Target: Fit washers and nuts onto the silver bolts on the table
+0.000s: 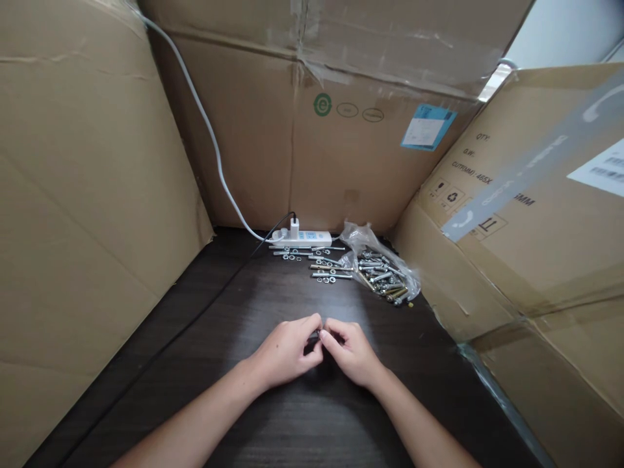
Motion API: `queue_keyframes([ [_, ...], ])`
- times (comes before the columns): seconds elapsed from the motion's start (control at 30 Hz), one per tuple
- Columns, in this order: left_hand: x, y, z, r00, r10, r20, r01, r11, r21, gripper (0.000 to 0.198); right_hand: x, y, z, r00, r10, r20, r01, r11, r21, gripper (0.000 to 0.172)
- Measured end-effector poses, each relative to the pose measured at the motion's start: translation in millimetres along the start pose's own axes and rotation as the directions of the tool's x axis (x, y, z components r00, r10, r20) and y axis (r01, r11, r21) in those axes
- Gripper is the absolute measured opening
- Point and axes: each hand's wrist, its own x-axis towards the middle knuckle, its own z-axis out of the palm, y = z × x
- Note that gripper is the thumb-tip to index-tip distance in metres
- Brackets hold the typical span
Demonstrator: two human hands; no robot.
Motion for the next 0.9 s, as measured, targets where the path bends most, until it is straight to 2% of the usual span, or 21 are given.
queue_keyframes([
  [0.27, -0.1, -0.2, -1.0, 1.0, 0.01, 0.007, -0.01, 1.0, -0.01, 0.004, -2.8, 1.9, -0.2, 1.0, 0.0, -0.007, 0.0, 1.0, 0.005, 0.013],
  [0.9, -0.8, -3.7, 0.4, 1.0, 0.018, -0.006, -0.018, 1.0, 0.021, 0.004, -1.0, -2.3, 1.4, 0.999, -0.044, -0.021, 0.041, 0.993, -0.107, 0.034],
])
